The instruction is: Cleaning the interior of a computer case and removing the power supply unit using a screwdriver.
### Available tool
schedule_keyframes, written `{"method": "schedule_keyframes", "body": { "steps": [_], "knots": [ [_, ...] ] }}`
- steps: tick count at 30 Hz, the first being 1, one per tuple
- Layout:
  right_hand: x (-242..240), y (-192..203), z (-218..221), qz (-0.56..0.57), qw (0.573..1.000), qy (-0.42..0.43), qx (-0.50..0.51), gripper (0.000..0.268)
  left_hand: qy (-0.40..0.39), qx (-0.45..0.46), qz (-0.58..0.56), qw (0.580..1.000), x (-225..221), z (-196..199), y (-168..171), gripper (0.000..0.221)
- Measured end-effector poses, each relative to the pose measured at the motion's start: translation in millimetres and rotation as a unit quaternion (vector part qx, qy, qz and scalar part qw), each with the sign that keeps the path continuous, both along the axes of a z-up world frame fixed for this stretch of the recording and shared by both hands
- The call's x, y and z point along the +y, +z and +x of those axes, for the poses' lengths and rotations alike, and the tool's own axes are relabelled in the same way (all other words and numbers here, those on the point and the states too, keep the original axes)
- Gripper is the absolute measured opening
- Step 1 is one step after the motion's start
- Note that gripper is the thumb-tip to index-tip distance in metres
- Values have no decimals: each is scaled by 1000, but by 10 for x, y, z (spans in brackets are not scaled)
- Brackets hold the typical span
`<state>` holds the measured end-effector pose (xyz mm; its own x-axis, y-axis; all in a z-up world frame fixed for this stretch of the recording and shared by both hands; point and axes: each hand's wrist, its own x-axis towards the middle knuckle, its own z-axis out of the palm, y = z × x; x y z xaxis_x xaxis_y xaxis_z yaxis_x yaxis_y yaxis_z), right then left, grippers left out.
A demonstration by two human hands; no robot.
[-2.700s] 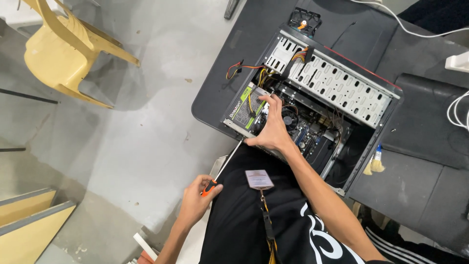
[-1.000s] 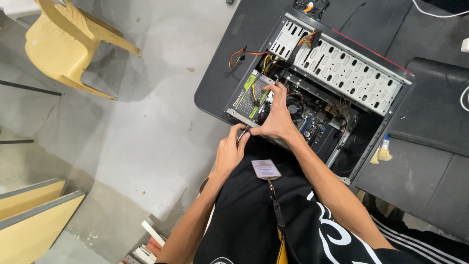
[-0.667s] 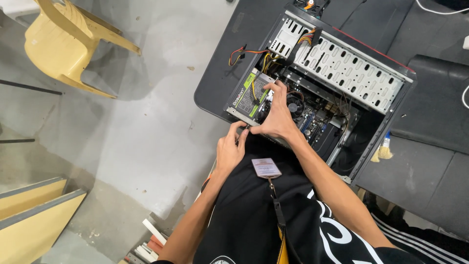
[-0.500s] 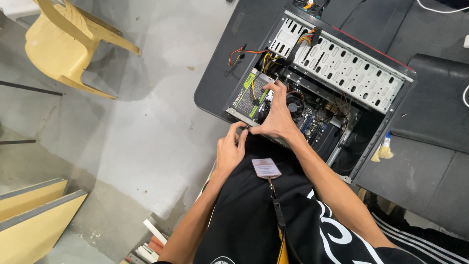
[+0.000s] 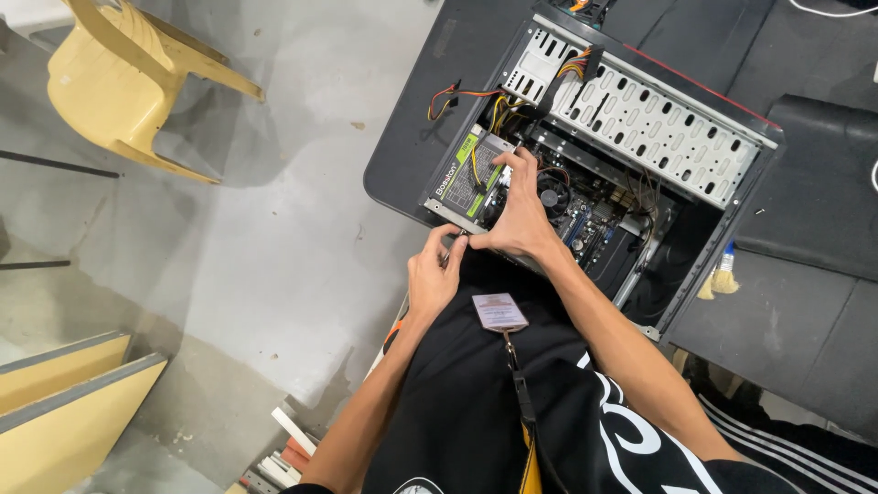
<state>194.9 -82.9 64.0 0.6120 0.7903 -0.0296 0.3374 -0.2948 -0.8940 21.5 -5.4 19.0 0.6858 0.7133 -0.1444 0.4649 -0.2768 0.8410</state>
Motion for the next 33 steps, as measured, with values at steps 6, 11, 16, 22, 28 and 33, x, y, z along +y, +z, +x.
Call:
{"method": "schedule_keyframes", "body": {
  "steps": [6,11,16,22,28,33],
  "knots": [
    [-8,17,-8,-3,1000,1,-5,109,42,-31,-3,999,-11,65,48,20],
    [-9,81,-16,-4,1000,-2,-5,107,82,-22,-40,996,-25,89,-114,20],
    [-7,92,-27,-2,1000,-3,-2,103,86,-11,-55,995,-25,134,-20,20],
    [-4,124,-36,-1,1000,-6,-1,101,81,10,-67,994,13,183,-31,23],
    [-20,75,-15,-5,1000,-7,6,106,78,46,-139,986,121,187,-121,27],
    [-26,46,-9,-7,1000,-9,8,109,52,49,-202,977,168,187,-134,32]
  ]
}}
